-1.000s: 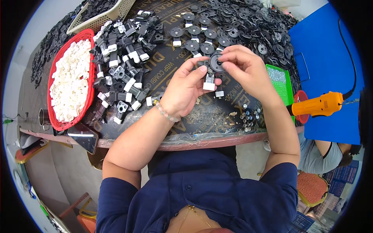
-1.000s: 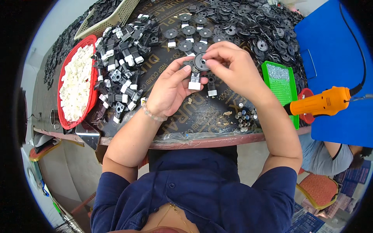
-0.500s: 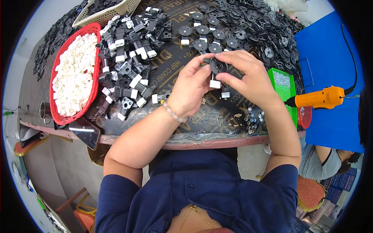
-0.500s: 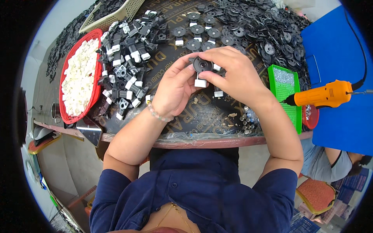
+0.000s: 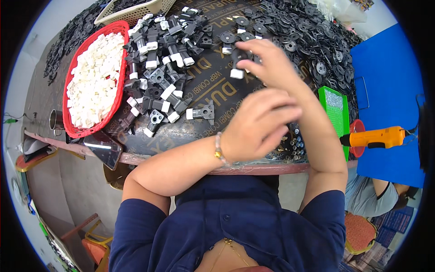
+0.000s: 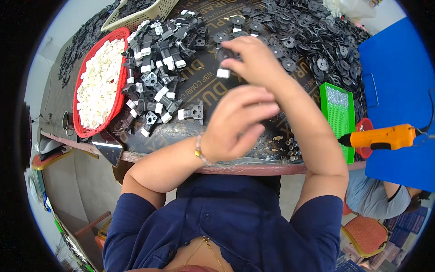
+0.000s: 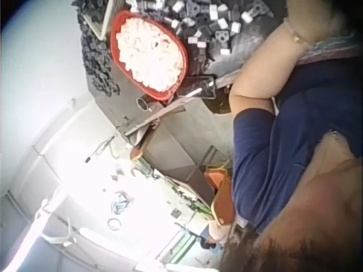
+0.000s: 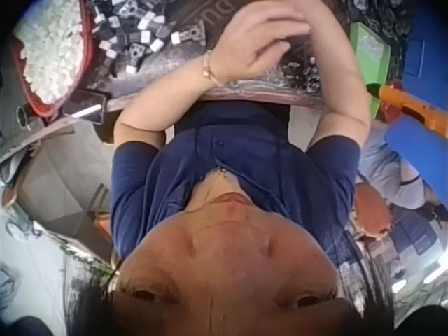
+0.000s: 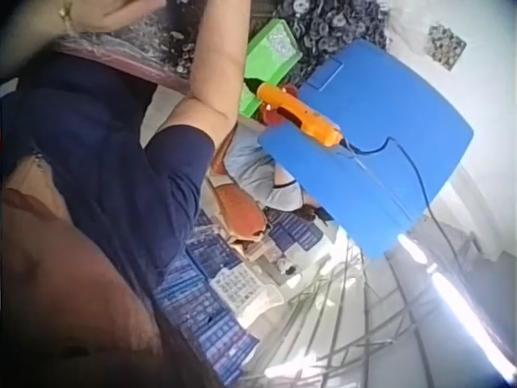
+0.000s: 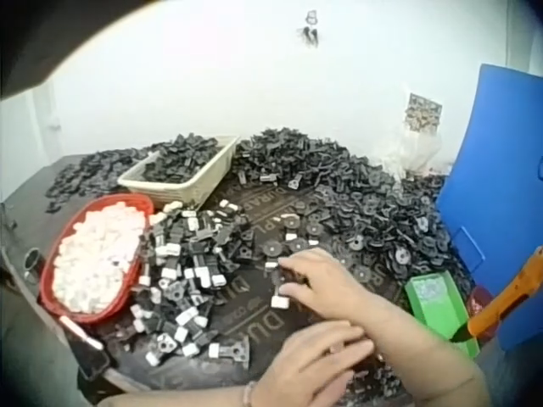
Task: Assembling small plastic toy components by fitting circular pieces onto T-shaped pieces at a factory workbench.
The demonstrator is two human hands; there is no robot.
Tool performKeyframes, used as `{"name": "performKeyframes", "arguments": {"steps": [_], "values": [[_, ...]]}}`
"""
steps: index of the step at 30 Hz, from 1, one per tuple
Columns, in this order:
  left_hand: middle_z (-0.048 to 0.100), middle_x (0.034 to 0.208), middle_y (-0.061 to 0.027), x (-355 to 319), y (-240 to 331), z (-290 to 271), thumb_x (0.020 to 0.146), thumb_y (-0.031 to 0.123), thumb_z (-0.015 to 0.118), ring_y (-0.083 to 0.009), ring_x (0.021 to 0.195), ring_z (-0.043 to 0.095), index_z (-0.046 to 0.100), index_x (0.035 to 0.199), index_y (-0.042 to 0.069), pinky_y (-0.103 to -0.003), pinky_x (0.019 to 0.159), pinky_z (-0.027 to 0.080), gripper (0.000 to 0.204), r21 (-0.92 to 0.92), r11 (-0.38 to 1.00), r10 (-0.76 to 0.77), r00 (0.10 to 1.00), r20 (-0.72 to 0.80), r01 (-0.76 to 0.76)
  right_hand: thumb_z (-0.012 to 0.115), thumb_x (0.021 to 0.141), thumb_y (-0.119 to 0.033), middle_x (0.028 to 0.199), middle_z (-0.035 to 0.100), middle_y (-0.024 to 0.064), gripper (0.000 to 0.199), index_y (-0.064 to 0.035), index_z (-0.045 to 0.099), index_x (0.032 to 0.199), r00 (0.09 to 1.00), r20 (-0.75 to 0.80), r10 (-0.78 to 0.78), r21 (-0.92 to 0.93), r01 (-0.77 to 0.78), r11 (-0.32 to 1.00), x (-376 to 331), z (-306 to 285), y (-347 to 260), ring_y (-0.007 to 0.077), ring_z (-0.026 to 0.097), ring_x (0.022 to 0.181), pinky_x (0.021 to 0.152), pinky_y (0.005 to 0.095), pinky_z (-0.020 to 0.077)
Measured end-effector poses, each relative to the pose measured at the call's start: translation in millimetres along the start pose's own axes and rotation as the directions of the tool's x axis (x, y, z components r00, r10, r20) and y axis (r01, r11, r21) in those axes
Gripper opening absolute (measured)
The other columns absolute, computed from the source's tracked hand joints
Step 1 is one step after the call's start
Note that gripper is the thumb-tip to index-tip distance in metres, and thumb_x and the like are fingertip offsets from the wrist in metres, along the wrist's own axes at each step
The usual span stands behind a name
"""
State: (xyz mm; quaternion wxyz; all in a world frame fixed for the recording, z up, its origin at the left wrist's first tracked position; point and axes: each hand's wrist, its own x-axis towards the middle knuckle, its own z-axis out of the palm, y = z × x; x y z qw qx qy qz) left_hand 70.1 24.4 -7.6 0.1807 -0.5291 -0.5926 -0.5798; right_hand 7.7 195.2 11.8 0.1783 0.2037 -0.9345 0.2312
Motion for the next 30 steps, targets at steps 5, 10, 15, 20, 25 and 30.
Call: {"name": "performKeyframes", "arguments": {"steps": [5, 10, 15, 20, 25, 30], "values": [[0.065, 0.109, -0.0088, 0, 5, 4, 0.074, 0.005, 0.072, -0.0301, 0.105, 0.063, 0.069, 0.11, 0.008, -0.042, 0.09, 0.05, 0.037, -0.035, 0.996, 0.076, 0.997, -0.005, -0.076, 0.078, 0.083, -0.024, 0.117, 0.07, 0.0114, 0.045, -0.0044, 0.069, 0.122, 0.993, 0.091, -0.079, -0.016, 0.081, 0.997, 15, 50, 15, 0.032, 0.053, 0.121, 0.105, 0.0419, 0.0425], [0.066, 0.109, -0.0097, 0, 6, 2, 0.075, 0.002, 0.072, -0.0305, 0.104, 0.063, 0.071, 0.112, 0.006, -0.041, 0.087, 0.05, 0.038, -0.06, 0.996, 0.06, 0.998, -0.014, -0.061, 0.077, 0.084, -0.026, 0.122, 0.069, 0.0085, 0.047, -0.0079, 0.068, 0.126, 0.991, 0.132, 0.001, -0.139, 0.018, 0.99, 18, 54, 29, 0.0325, 0.048, 0.129, 0.11, 0.0469, 0.0364], [0.066, 0.105, -0.0085, -3, 13, 6, 0.074, 0.002, 0.072, -0.0287, 0.097, 0.065, 0.072, 0.111, 0.006, -0.039, 0.083, 0.051, 0.037, -0.075, 0.992, 0.104, 0.994, -0.029, -0.106, 0.078, 0.082, -0.03, 0.118, 0.068, 0.0099, 0.045, -0.0078, 0.069, 0.12, 0.991, 0.101, -0.09, -0.108, 0.101, 0.989, 14, 36, -10, 0.0312, 0.053, 0.12, 0.103, 0.0452, 0.0415], [0.065, 0.103, -0.0071, -7, 21, 7, 0.07, 0.009, 0.072, -0.0273, 0.094, 0.066, 0.073, 0.106, 0.006, -0.039, 0.082, 0.052, 0.036, -0.038, 0.971, 0.233, 0.971, -0.048, -0.235, 0.084, 0.073, -0.042, 0.117, 0.062, 0.0144, 0.068, -0.0035, 0.063, 0.124, 0.875, 0.427, -0.226, 0.166, 0.17, 0.971, -15, 38, -70, 0.0321, 0.056, 0.111, 0.096, 0.0413, 0.0449], [0.067, 0.104, -0.0111, -3, 9, -5, 0.068, 0.017, 0.073, -0.0344, 0.099, 0.065, 0.074, 0.104, 0.007, -0.049, 0.088, 0.051, 0.037, 0.033, 0.984, 0.173, 0.985, 0.003, -0.173, 0.079, 0.081, -0.036, 0.124, 0.058, 0.015, 0.061, -0.0034, 0.059, 0.128, 0.874, 0.472, -0.117, 0.075, 0.092, 0.993, -57, 33, -66, 0.0322, 0.054, 0.117, 0.102, 0.0413, 0.0419], [0.061, 0.129, -0.0194, 14, 1, -19, 0.094, 0.021, 0.061, -0.0378, 0.12, 0.057, 0.054, 0.139, 0.003, -0.046, 0.106, 0.042, 0.049, 0.378, 0.901, -0.223, 0.975, -0.021, 0.214, 0.07, 0.075, -0.001, 0.131, 0.058, 0.0182, 0.051, -0.005, 0.06, 0.125, 0.994, 0.11, 0.027, 0.095, -0.038, 0.995, -82, -27, -48, 0.0375, 0.059, 0.116, 0.095, 0.0429, 0.0515]]}}
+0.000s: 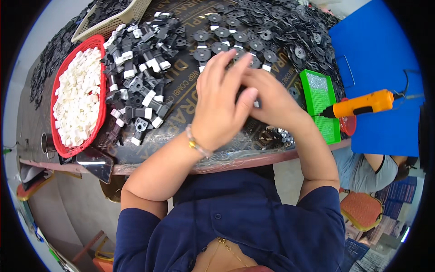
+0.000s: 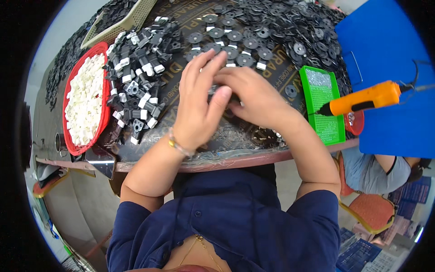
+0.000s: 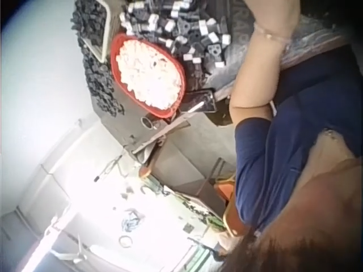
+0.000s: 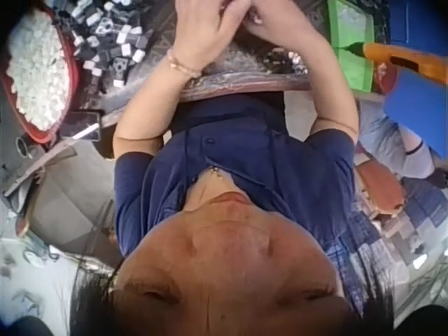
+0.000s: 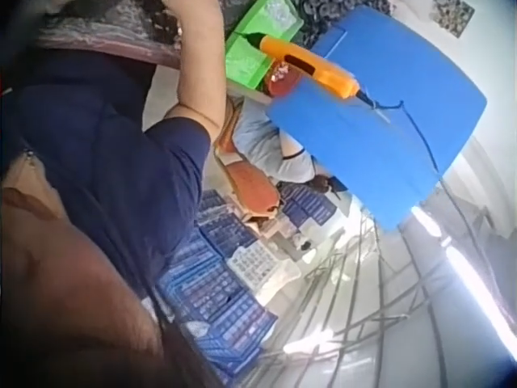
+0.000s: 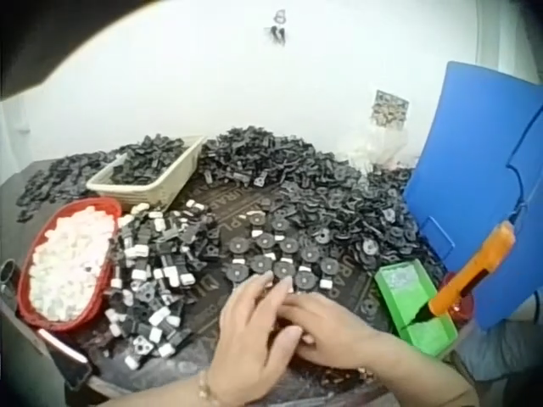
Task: Assembling small plastic toy components by fitting circular pieces onto T-shaped pieces at a factory workbench.
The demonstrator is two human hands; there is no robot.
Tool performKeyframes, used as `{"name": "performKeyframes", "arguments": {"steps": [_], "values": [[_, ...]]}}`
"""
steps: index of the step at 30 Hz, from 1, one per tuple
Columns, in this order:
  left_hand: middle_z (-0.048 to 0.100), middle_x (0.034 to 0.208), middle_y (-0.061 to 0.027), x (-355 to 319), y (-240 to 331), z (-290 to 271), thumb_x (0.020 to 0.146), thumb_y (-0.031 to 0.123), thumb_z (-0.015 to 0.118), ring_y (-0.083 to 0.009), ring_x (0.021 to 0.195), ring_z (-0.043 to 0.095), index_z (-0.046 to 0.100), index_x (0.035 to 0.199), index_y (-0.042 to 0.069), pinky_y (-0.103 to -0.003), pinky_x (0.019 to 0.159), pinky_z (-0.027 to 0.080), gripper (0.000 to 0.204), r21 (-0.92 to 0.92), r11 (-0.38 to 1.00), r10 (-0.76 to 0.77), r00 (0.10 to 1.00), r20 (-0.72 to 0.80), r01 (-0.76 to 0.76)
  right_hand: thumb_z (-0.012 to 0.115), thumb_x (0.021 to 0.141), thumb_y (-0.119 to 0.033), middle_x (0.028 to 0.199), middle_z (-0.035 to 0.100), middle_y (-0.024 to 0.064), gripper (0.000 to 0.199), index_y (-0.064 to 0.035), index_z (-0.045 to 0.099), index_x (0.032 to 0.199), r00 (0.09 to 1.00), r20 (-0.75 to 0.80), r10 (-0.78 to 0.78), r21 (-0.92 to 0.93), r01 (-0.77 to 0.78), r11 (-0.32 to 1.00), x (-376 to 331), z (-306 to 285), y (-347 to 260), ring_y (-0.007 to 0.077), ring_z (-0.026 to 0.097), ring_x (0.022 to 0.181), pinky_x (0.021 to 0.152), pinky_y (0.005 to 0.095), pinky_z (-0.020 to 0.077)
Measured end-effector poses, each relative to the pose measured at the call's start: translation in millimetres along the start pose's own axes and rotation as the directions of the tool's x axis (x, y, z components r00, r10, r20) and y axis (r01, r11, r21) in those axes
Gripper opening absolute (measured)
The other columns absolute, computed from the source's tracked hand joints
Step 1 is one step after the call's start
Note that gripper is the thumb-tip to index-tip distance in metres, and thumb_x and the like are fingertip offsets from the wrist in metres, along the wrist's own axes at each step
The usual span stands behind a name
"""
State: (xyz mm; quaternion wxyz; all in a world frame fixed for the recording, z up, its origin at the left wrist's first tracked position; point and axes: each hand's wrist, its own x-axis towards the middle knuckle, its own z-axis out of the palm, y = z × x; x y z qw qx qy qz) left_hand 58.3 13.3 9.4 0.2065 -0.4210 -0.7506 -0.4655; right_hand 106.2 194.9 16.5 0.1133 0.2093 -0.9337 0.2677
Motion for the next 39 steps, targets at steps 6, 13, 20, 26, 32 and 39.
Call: {"name": "performKeyframes", "arguments": {"steps": [6, 13, 20, 26, 32, 39], "values": [[0.073, 0.106, -0.0149, -6, -13, 17, 0.102, 0.021, 0.06, -0.0148, 0.088, 0.068, 0.043, 0.148, -0.002, -0.028, 0.074, 0.053, 0.053, -0.574, 0.125, -0.214, 0.587, 0.78, 0.809, 0.069, 0.076, 0.008, 0.134, 0.059, 0.0161, 0.058, -0.004, 0.058, 0.131, 0.956, -0.15, 0.252, 0.085, -0.242, 0.967, -51, -42, -23, 0.0325, 0.061, 0.122, 0.1, 0.0401, 0.0508], [0.072, 0.114, -0.0168, -3, -17, 21, 0.101, 0.012, 0.058, -0.0158, 0.091, 0.069, 0.062, 0.125, -0.001, -0.025, 0.077, 0.053, 0.027, -0.66, -0.288, -0.359, 0.561, 0.746, 0.694, 0.074, 0.077, -0.004, 0.084, 0.064, 0.0107, 0.01, -0.0017, 0.07, 0.086, 0.91, -0.048, 0.412, -0.282, -0.408, 0.868, -114, -38, 12, 0.033, 0.063, 0.088, 0.075, 0.0418, 0.052], [0.066, 0.126, -0.024, -9, -13, 34, 0.101, 0.01, 0.058, -0.0222, 0.1, 0.071, 0.05, 0.14, -0.003, -0.029, 0.082, 0.056, 0.042, -0.691, -0.259, -0.425, 0.563, 0.709, 0.675, 0.074, 0.078, -0.002, 0.085, 0.063, 0.0104, 0.008, -0.0009, 0.069, 0.084, 0.93, -0.069, 0.36, -0.325, -0.362, 0.873, -122, -20, 18, 0.0293, 0.062, 0.084, 0.076, 0.0382, 0.052], [0.065, 0.127, -0.0237, -14, -9, 30, 0.102, 0.006, 0.052, -0.0258, 0.105, 0.071, 0.029, 0.158, 0.009, -0.031, 0.085, 0.059, 0.06, -0.643, -0.184, -0.353, 0.56, 0.749, 0.743, 0.073, 0.083, -0.001, 0.098, 0.063, 0.0052, 0.007, -0.0008, 0.067, 0.088, 0.844, -0.262, 0.468, 0.363, -0.364, 0.858, -75, -30, -9, 0.0124, 0.058, 0.087, 0.074, 0.0267, 0.0474], [0.064, 0.12, -0.0143, -12, -2, 28, 0.098, 0.004, 0.053, -0.0271, 0.099, 0.074, 0.029, 0.154, 0.011, -0.031, 0.082, 0.058, 0.062, -0.568, -0.11, -0.278, 0.523, 0.806, 0.816, 0.068, 0.089, -0.005, 0.11, 0.058, 0.0048, 0.007, 0.0002, 0.067, 0.093, 0.887, -0.151, 0.437, 0.483, -0.319, 0.816, -38, -28, -17, 0.0137, 0.057, 0.094, 0.082, 0.0278, 0.0481], [0.066, 0.119, -0.0189, -13, -8, 27, 0.097, -0.001, 0.051, -0.0328, 0.102, 0.073, 0.036, 0.149, 0.01, -0.034, 0.081, 0.059, 0.055, -0.547, -0.211, -0.294, 0.481, 0.826, 0.81, 0.063, 0.092, -0.004, 0.116, 0.062, 0.0076, 0.015, -0.0026, 0.071, 0.104, 0.886, -0.292, 0.36, 0.196, -0.312, 0.929, -28, -37, -6, 0.018, 0.062, 0.099, 0.081, 0.0295, 0.0499]]}}
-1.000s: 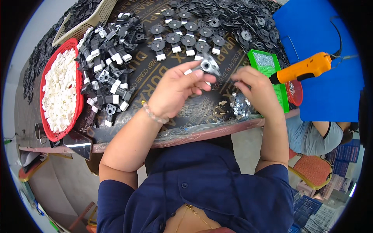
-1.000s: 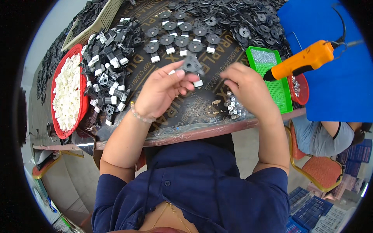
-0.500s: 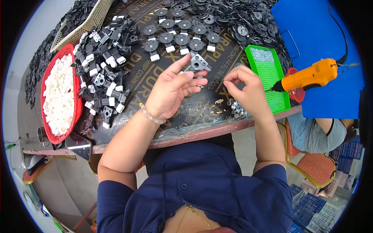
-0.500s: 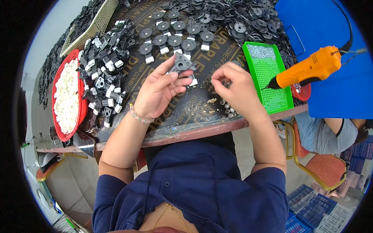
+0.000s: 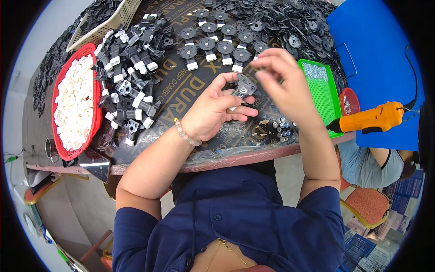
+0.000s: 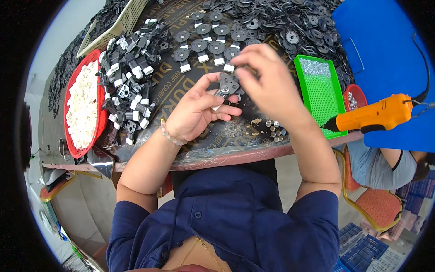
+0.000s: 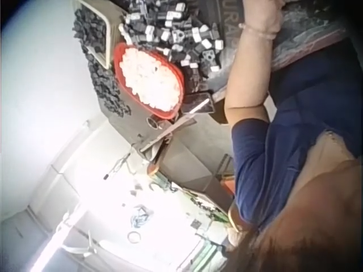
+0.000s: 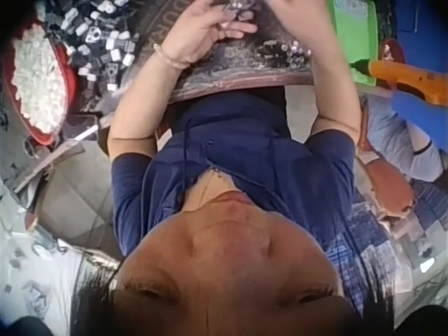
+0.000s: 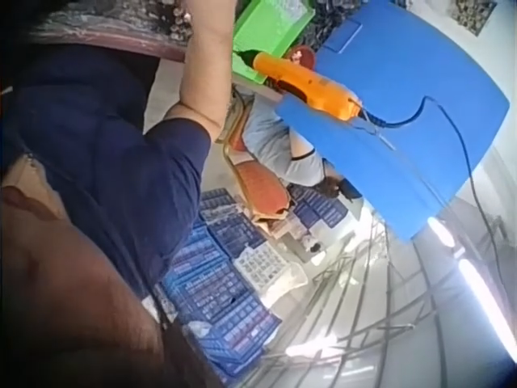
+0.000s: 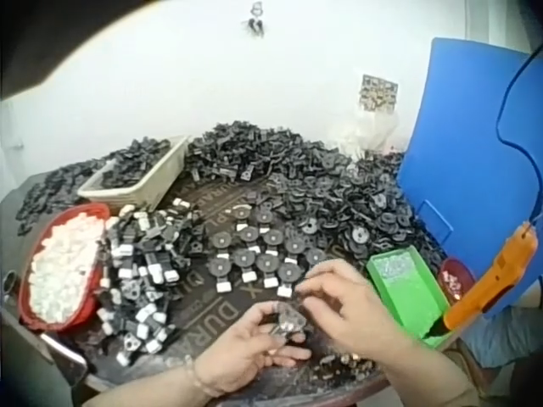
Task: Assembling small plastic toy components by fitting circular pieces onto T-shaped pieces at a factory workbench.
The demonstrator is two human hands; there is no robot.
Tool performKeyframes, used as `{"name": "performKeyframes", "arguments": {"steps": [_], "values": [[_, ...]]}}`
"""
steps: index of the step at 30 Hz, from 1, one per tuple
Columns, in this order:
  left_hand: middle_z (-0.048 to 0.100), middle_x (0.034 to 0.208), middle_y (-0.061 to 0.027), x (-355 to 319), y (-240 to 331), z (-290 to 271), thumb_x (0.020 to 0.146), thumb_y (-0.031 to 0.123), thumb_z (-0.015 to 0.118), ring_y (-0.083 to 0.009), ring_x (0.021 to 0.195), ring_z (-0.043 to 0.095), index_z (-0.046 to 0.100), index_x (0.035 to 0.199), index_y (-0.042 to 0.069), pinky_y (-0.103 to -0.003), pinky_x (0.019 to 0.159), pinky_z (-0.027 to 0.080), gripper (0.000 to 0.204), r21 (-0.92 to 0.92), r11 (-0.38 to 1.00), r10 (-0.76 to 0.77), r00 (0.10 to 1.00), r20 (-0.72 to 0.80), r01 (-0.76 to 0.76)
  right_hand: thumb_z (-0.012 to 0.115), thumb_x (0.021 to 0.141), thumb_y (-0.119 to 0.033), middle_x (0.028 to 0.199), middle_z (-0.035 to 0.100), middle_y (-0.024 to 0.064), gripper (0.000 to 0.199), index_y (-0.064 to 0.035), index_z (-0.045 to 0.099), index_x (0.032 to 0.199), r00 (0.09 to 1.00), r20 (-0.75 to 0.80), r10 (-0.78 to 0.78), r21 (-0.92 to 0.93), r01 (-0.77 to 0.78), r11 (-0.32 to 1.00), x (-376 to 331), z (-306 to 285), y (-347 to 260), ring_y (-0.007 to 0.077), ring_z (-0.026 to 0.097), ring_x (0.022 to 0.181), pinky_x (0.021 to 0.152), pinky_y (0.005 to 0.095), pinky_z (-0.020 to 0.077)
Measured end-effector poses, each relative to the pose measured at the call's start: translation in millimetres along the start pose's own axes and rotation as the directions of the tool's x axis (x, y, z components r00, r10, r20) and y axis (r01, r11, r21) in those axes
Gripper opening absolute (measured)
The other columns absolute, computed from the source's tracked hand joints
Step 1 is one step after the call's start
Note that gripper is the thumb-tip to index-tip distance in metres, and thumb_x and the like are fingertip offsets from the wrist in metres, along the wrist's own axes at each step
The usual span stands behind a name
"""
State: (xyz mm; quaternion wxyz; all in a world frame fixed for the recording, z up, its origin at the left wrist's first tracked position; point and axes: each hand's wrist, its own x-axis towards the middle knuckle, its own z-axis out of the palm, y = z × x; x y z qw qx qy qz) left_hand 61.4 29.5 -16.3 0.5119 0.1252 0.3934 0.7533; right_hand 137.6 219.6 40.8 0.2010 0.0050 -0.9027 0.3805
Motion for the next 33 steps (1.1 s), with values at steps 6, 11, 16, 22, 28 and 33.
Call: {"name": "performKeyframes", "arguments": {"steps": [6, 11, 16, 22, 28, 33], "values": [[0.067, 0.117, -0.021, -3, 4, 4, 0.098, -0.001, 0.049, -0.032, 0.107, 0.071, 0.036, 0.15, 0.012, -0.034, 0.084, 0.059, 0.055, 0.019, 0.999, 0.027, 1.0, -0.011, -0.027, 0.067, 0.088, -0.003, 0.106, 0.067, 0.0184, 0.025, -0.0006, 0.068, 0.112, 0.995, 0.047, 0.094, -0.602, -0.047, 0.797, -5, -43, 54, 0.0364, 0.065, 0.1, 0.088, 0.04, 0.0523], [0.065, 0.126, -0.0247, -5, 5, 4, 0.098, 0.001, 0.046, -0.0315, 0.108, 0.071, 0.038, 0.15, 0.012, -0.037, 0.091, 0.058, 0.054, -0.066, 0.998, 0.008, 1.0, 0.01, -0.007, 0.077, 0.076, -0.002, 0.111, 0.067, 0.0239, 0.045, -0.0007, 0.065, 0.12, 0.904, 0.17, 0.393, -0.686, -0.178, 0.705, -21, -40, 76, 0.0414, 0.063, 0.108, 0.095, 0.0469, 0.0499], [0.064, 0.127, -0.0254, -5, 3, 5, 0.097, 0.001, 0.047, -0.032, 0.113, 0.069, 0.041, 0.148, 0.013, -0.038, 0.094, 0.055, 0.053, -0.073, 0.996, 0.043, 0.999, 0.006, -0.042, 0.075, 0.075, -0.002, 0.105, 0.067, 0.0238, 0.042, 0.0002, 0.066, 0.116, 0.913, 0.212, 0.348, -0.687, -0.114, 0.718, -23, -35, 87, 0.041, 0.064, 0.105, 0.095, 0.0466, 0.0502], [0.062, 0.131, -0.0262, -4, 7, 4, 0.095, 0.002, 0.052, -0.0336, 0.117, 0.067, 0.043, 0.142, 0.01, -0.037, 0.094, 0.054, 0.049, -0.038, 0.994, 0.102, 0.992, -0.07, -0.105, 0.067, 0.077, -0.006, 0.096, 0.067, 0.0227, 0.032, -0.001, 0.067, 0.109, 0.913, 0.239, 0.33, -0.75, -0.042, 0.661, -12, -29, 90, 0.0412, 0.066, 0.094, 0.088, 0.0484, 0.0533], [0.065, 0.121, -0.0233, -1, 9, 3, 0.093, 0.002, 0.057, -0.0306, 0.108, 0.069, 0.041, 0.135, 0.008, -0.035, 0.085, 0.055, 0.045, -0.087, 0.988, 0.115, 0.983, -0.143, -0.128, 0.058, 0.084, -0.009, 0.094, 0.069, 0.0207, 0.028, -0.0024, 0.067, 0.11, 0.939, 0.175, 0.296, -0.68, -0.102, 0.726, 1, -19, 105, 0.043, 0.068, 0.088, 0.084, 0.048, 0.0553], [0.066, 0.117, -0.0233, 5, 9, -1, 0.096, 0.005, 0.059, -0.0303, 0.099, 0.072, 0.043, 0.128, 0.007, -0.033, 0.074, 0.058, 0.036, -0.068, 0.987, 0.132, 0.971, -0.198, -0.148, 0.059, 0.086, -0.01, 0.105, 0.07, 0.0185, 0.033, -0.0027, 0.066, 0.118, 0.881, 0.184, 0.437, -0.433, -0.326, 0.84, 5, -22, 114, 0.0404, 0.069, 0.092, 0.088, 0.0451, 0.0544]]}}
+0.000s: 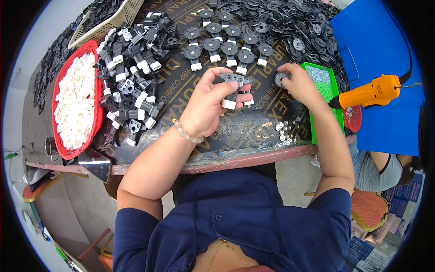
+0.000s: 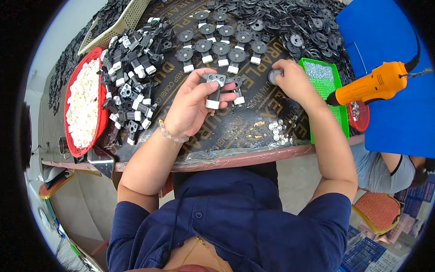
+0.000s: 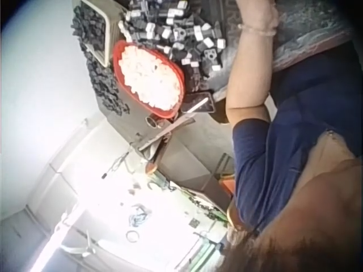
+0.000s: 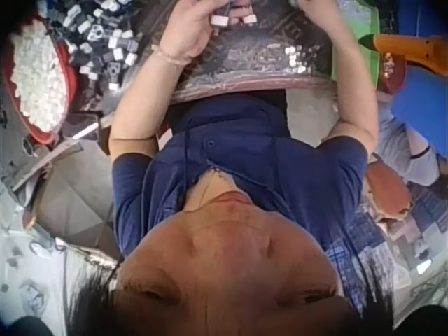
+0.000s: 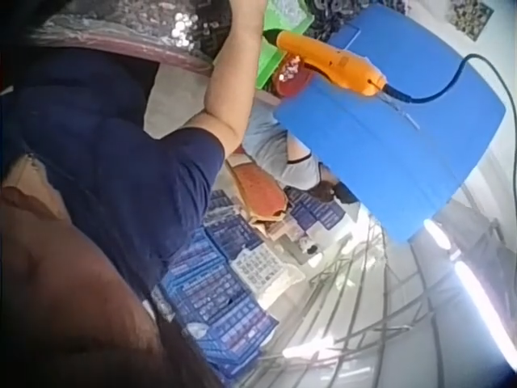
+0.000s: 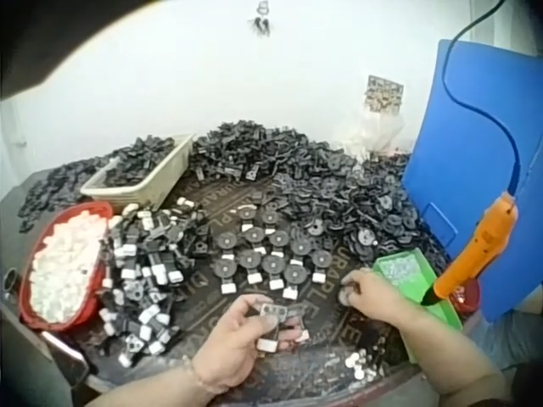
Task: Assembling small plastic toy components by fitting circular pieces onto T-shaped pieces at a factory workbench.
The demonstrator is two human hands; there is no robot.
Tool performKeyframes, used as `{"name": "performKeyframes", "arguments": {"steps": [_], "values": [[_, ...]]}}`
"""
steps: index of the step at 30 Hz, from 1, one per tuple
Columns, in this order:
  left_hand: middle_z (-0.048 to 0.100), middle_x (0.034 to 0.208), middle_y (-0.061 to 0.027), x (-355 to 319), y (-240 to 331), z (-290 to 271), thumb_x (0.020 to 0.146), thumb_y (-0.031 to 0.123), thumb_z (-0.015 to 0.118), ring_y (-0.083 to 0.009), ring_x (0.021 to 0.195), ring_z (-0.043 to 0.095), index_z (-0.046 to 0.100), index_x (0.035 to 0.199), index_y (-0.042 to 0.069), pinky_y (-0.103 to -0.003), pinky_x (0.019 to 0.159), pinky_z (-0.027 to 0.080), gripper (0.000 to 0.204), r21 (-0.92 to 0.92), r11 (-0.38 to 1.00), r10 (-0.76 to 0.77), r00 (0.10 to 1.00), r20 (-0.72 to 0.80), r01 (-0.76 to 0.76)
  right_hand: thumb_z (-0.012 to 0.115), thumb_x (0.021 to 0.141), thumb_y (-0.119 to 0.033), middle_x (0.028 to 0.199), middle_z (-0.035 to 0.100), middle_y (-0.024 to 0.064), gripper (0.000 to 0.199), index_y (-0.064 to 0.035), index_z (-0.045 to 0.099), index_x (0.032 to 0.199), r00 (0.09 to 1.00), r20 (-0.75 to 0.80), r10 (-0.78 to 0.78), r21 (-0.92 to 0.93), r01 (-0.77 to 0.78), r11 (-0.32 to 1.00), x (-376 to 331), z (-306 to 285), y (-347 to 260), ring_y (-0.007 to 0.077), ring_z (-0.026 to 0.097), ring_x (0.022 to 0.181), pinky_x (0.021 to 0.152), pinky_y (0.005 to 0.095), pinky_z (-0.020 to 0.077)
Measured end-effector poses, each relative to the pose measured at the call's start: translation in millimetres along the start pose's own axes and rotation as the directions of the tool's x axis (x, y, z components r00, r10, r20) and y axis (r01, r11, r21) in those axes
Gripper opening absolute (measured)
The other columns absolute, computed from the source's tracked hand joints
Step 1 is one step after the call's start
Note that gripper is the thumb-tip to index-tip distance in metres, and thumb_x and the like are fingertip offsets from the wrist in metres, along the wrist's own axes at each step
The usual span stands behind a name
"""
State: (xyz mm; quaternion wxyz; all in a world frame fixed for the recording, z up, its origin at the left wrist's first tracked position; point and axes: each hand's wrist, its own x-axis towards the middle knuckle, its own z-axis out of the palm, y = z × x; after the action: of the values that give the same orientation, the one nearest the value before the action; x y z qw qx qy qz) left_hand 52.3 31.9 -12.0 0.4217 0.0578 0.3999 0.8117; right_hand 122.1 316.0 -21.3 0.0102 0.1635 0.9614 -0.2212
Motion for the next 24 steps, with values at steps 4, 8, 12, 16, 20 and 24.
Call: {"name": "performKeyframes", "arguments": {"steps": [4, 8, 12, 16, 20, 24], "values": [[0.066, 0.115, -0.0256, 3, 1, -3, 0.096, 0.004, 0.061, -0.0296, 0.091, 0.074, 0.045, 0.125, 0.007, -0.03, 0.067, 0.059, 0.033, 0.036, 0.999, 0.041, 0.999, 0.0, -0.041, 0.064, 0.085, -0.007, 0.115, 0.065, 0.013, 0.038, -0.0048, 0.065, 0.123, 0.997, -0.037, -0.068, -0.032, 0.067, 0.997, -9, -9, -3, 0.0265, 0.066, 0.088, 0.079, 0.0363, 0.0545], [0.066, 0.113, -0.0254, 2, 1, -4, 0.096, 0.003, 0.061, -0.0298, 0.089, 0.074, 0.045, 0.124, 0.007, -0.029, 0.067, 0.059, 0.033, 0.038, 0.998, 0.044, 0.999, -0.016, -0.044, 0.071, 0.081, -0.007, 0.111, 0.063, 0.0114, 0.042, -0.004, 0.065, 0.123, 0.991, 0.081, -0.11, 0.02, 0.109, 0.994, -18, -18, -12, 0.0223, 0.063, 0.084, 0.077, 0.0329, 0.0536], [0.066, 0.115, -0.0241, 1, 0, 1, 0.097, 0.006, 0.06, -0.0305, 0.093, 0.073, 0.045, 0.126, 0.006, -0.032, 0.071, 0.06, 0.033, 0.048, 0.998, 0.035, 0.999, -0.019, -0.034, 0.073, 0.08, -0.013, 0.109, 0.065, 0.0171, 0.045, -0.0015, 0.065, 0.123, 0.98, 0.045, -0.193, -0.104, 0.197, 0.975, -15, -14, -3, 0.0334, 0.065, 0.1, 0.092, 0.0393, 0.0519], [0.063, 0.12, -0.0217, 0, -2, 0, 0.104, 0.021, 0.051, -0.0301, 0.104, 0.07, 0.045, 0.131, 0.006, -0.04, 0.083, 0.059, 0.032, 0.003, 0.999, 0.043, 0.999, 0.01, -0.043, 0.077, 0.078, -0.011, 0.103, 0.061, 0.0063, 0.048, -0.0034, 0.065, 0.123, 0.967, -0.091, -0.237, 0.033, 0.241, 0.97, -20, -21, -46, 0.0166, 0.057, 0.078, 0.071, 0.0299, 0.0496], [0.062, 0.122, -0.0177, 1, -5, -5, 0.108, 0.031, 0.039, -0.0277, 0.106, 0.068, 0.045, 0.133, 0.007, -0.042, 0.087, 0.057, 0.036, -0.019, 0.998, 0.063, 0.997, 0.033, -0.062, 0.076, 0.077, -0.011, 0.106, 0.062, 0.0076, 0.047, -0.0028, 0.066, 0.123, 0.87, -0.154, -0.469, 0.199, 0.492, 0.847, -29, -22, -101, 0.0182, 0.061, 0.088, 0.077, 0.0293, 0.0501], [0.062, 0.121, -0.0126, 4, -8, -6, 0.108, 0.032, 0.038, -0.0226, 0.101, 0.066, 0.048, 0.13, 0.007, -0.04, 0.086, 0.058, 0.035, -0.06, 0.994, 0.091, 0.995, 0.039, -0.089, 0.077, 0.076, -0.013, 0.113, 0.063, 0.0128, 0.048, -0.0018, 0.066, 0.121, 0.807, -0.104, -0.582, 0.148, 0.591, 0.793, -25, -16, -125, 0.0296, 0.063, 0.103, 0.09, 0.0365, 0.0516]]}}
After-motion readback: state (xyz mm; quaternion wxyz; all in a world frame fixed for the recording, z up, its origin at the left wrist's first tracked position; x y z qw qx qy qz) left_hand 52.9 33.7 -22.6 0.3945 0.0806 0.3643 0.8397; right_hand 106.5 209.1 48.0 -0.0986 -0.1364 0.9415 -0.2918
